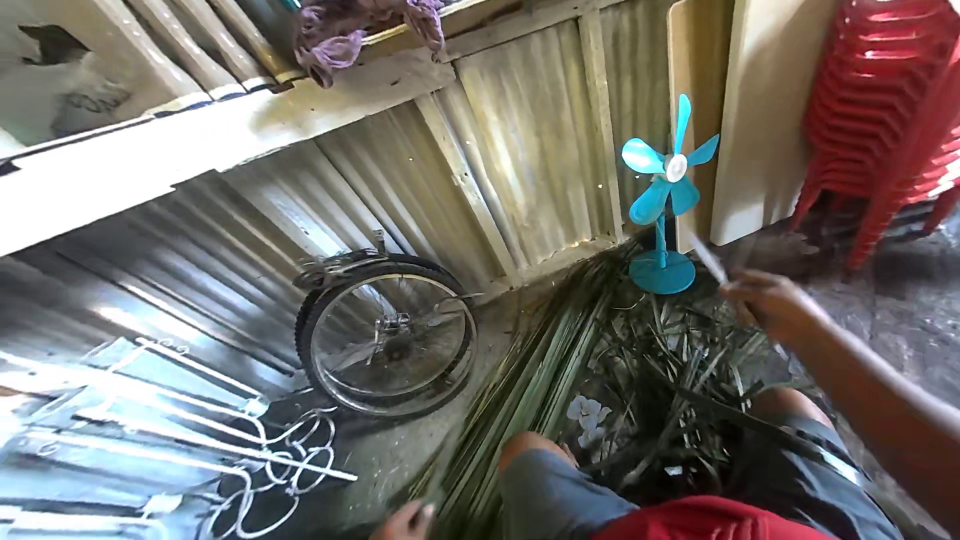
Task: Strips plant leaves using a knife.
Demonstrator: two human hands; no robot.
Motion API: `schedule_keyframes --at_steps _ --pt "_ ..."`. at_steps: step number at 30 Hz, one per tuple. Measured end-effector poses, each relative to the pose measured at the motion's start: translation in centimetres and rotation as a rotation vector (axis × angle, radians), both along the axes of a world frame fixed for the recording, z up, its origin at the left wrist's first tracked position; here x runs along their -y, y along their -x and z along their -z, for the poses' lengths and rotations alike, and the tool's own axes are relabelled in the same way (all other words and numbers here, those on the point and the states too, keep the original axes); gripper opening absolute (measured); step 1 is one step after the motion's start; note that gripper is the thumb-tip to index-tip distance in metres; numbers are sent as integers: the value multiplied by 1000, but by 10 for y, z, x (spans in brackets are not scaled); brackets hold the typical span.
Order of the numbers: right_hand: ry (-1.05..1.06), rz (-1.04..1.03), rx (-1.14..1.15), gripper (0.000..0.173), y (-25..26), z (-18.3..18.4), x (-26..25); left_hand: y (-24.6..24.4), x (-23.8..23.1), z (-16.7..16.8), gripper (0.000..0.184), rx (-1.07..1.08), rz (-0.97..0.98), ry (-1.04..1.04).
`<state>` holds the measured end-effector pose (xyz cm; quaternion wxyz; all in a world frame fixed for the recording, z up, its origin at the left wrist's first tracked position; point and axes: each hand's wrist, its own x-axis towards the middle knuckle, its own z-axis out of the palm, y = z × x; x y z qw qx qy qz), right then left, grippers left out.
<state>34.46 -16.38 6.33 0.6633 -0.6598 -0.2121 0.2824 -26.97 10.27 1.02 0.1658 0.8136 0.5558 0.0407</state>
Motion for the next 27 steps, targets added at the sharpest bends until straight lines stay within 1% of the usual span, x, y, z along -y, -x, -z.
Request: schedule_keyframes --at_steps 2,4,6,8,10,12,17,19,20,23,24,27 --pt "113 -258 -5 48 57 7 -20 -54 15 -7 31 -3 93 22" --pt "204 -496 -7 51 114 14 -33 -104 34 -18 30 24 132 61" --pt "225 -688 -45 53 162 26 -42 -144 51 -29 29 22 178 45" --pt "212 -805 -99 56 195 41 -48 -174 64 -38 26 -39 234 -25" --pt "192 -857 -160 63 212 50 -53 -199 76 -47 22 -122 252 -59" --pt "160 -855 -214 68 218 48 -56 -218 88 -58 21 -175 254 -80" --pt "80 -787 -335 72 217 41 -54 -241 105 -56 21 -103 281 -244" --pt "48 -740 -383 71 217 40 -53 -244 110 -47 17 -45 348 -399" --pt "32 -703 -413 69 218 39 -52 -245 113 -44 16 -20 383 -444" --pt "9 -537 -478 63 224 36 -54 -250 119 -29 15 77 458 -607" --pt "10 -488 -478 62 225 37 -55 -251 121 -25 17 101 467 -628" --pt "1 -407 -432 62 230 42 -59 -253 122 -23 18 110 450 -579"
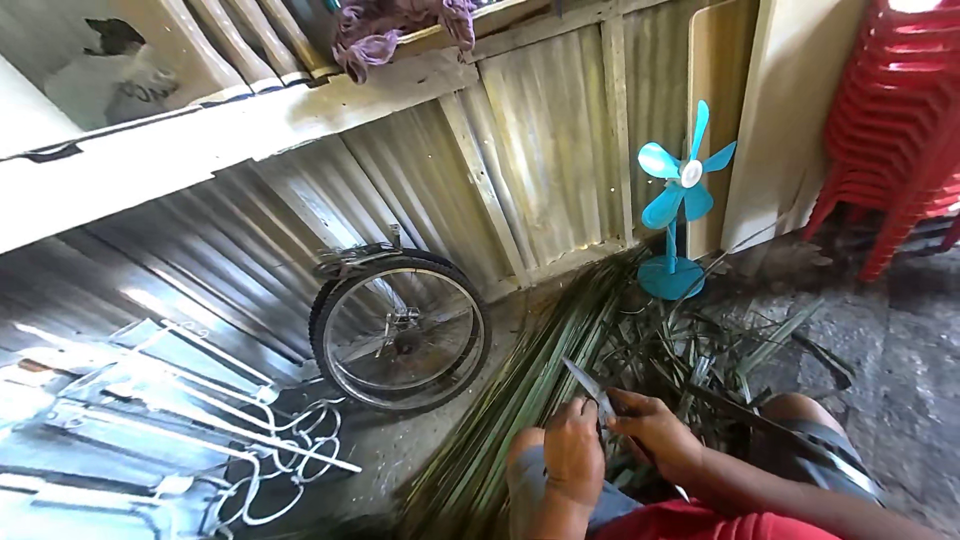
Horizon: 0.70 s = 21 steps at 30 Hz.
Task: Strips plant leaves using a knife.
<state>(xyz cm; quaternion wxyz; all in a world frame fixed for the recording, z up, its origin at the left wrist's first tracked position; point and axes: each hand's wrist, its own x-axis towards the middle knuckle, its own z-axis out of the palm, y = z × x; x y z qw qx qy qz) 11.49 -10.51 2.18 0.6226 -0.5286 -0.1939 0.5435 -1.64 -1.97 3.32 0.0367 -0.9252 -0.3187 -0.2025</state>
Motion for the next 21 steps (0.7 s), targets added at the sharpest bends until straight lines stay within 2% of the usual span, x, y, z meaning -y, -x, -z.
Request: schedule_keyframes --at_steps 3,8,10,14,18,21 --pt "-7 31 80 61 1 5 -3 -1 -1 0 17 13 -15 44" --pt "-34 120 301 55 -5 20 -14 -1 -2 6 15 72 -8 -79" --pt "-19 202 192 45 -18 17 -16 3 2 6 17 39 -11 -68" --pt "2 297 -27 38 -50 13 -16 20 -2 20 16 66 17 -170" --pt "12 403 -56 40 -78 21 -17 53 -18 50 19 158 69 -117" --pt "39 485 -60 43 -93 21 -17 79 -22 54 17 164 40 -41"
